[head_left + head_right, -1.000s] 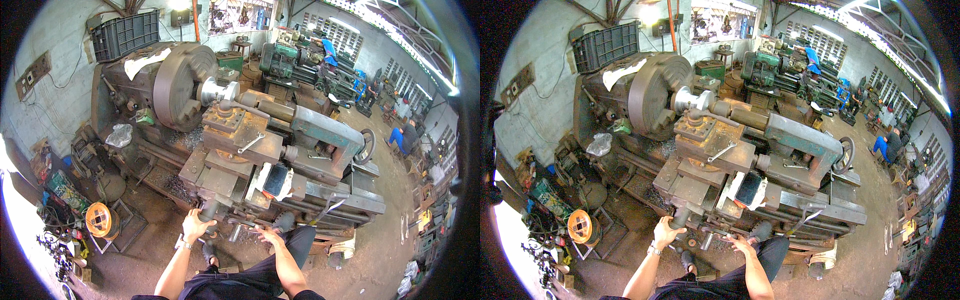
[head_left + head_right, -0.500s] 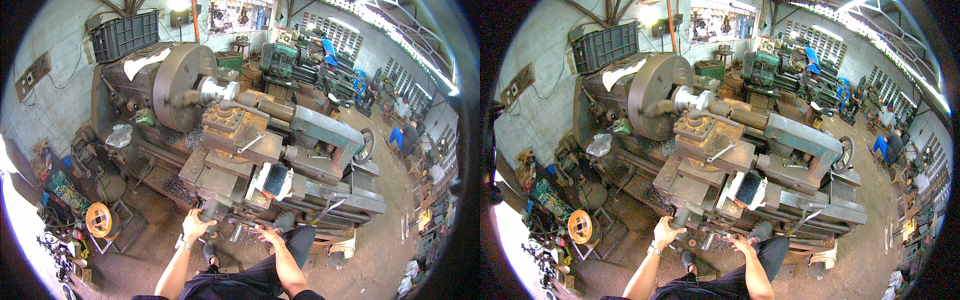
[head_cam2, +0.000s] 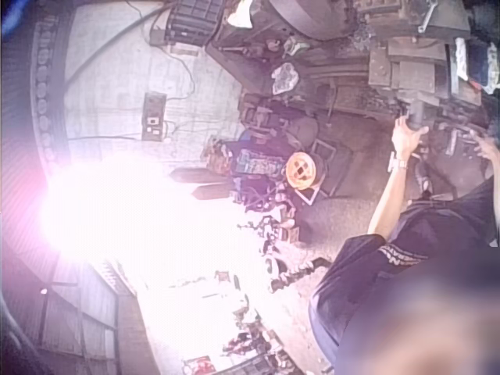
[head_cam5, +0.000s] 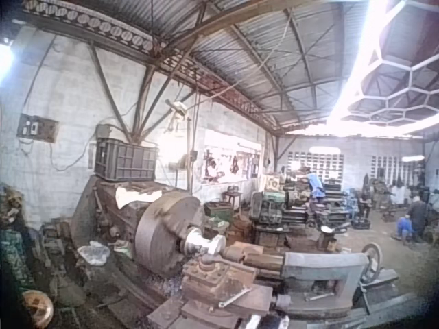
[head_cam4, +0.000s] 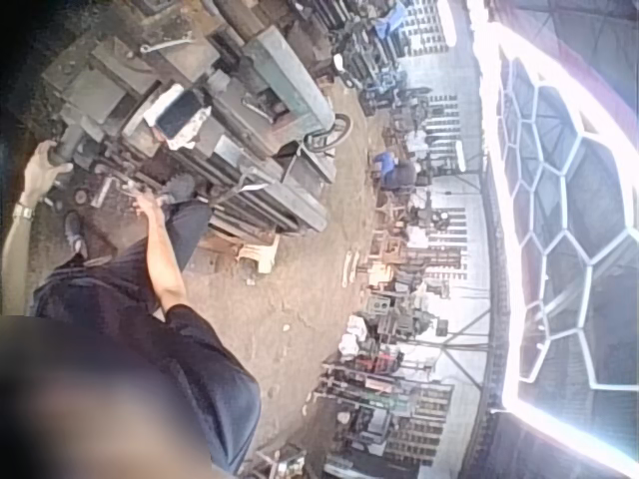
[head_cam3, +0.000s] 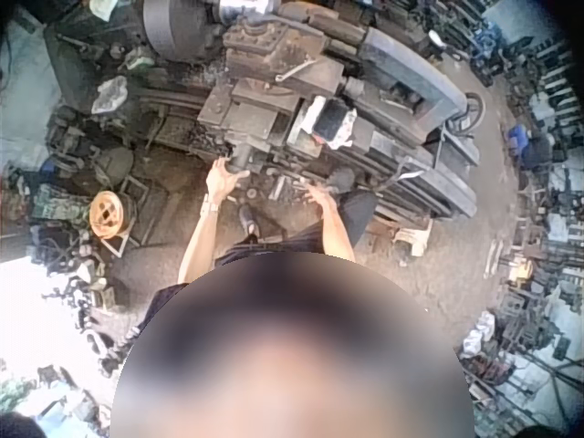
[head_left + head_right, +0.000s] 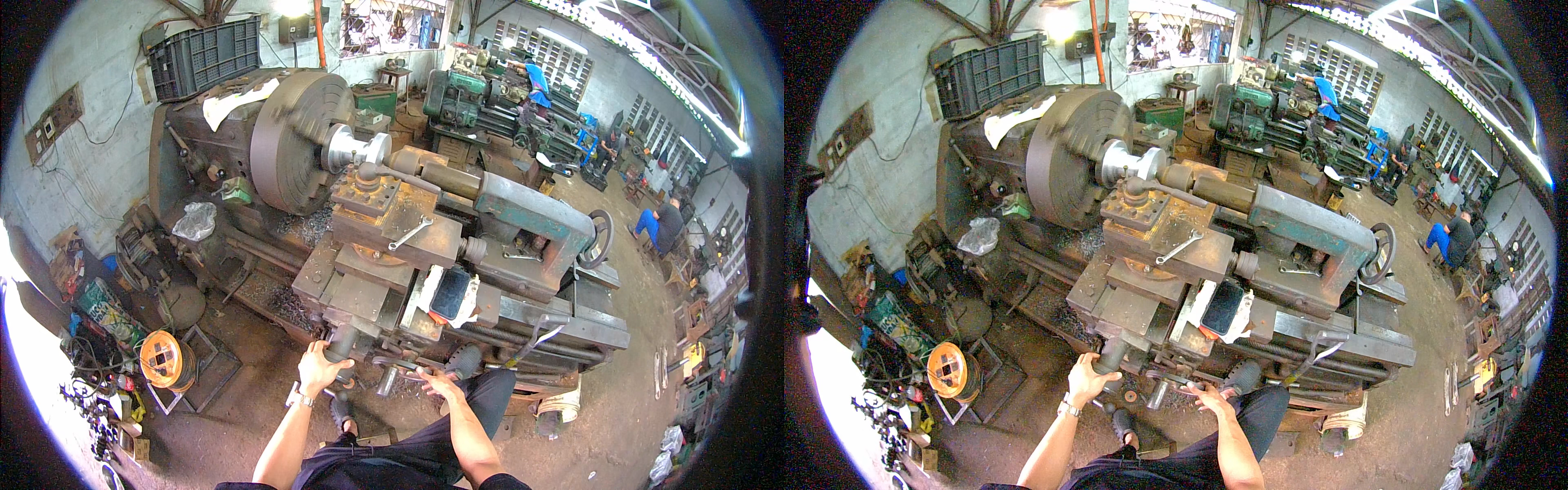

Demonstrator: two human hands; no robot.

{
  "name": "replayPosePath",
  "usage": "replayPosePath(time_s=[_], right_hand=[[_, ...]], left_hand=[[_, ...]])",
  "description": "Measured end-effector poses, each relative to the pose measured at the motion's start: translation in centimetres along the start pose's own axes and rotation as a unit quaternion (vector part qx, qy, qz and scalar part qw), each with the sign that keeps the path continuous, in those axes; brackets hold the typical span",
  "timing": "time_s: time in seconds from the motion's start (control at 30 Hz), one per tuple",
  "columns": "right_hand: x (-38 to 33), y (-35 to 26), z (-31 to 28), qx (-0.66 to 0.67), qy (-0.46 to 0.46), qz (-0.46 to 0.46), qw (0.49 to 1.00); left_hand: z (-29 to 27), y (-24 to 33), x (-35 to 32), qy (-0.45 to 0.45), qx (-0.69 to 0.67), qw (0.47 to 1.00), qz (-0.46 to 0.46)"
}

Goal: The person operates a metal lathe, using both hands to adjust the cross-slide and longitudinal feed handles while a cylindrical workpiece rotates in the chuck. The operator maintains control of the cutting tool position throughout the clip.

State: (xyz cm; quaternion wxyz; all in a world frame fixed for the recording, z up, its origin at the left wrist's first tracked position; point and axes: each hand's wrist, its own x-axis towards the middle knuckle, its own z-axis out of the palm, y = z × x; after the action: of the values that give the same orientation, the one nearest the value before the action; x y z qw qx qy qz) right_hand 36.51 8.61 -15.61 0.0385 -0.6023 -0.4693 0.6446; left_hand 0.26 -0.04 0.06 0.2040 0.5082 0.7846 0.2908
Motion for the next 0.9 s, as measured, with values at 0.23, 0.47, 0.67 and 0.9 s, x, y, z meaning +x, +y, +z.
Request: replayPosePath(time_s=[0.23, 0.47, 0.67, 0.9], right_hand=[[-0.25, -0.20, 0.02, 0.000, -0.011, -0.010, 1.000], [0.04, 0.12, -0.18, 0.013, -0.019, -0.024, 0.999], [0.44, 0.36, -0.16, 0.010, -0.013, -0.022, 1.000], [0.37, 0.48, -0.15, 0.006, 0.003, -0.014, 1.000]], left_hand=[[-0.11, 0.08, -0.04, 0.000, 0.009, 1.000, 0.005], [-0.06, 0.10, -0.01, 0.001, 0.011, 1.000, 0.007], [0.12, -0.07, 0.02, 0.006, 0.007, 1.000, 0.009], [0.20, -0.10, -0.05, 0.003, 0.002, 1.000, 0.001]])
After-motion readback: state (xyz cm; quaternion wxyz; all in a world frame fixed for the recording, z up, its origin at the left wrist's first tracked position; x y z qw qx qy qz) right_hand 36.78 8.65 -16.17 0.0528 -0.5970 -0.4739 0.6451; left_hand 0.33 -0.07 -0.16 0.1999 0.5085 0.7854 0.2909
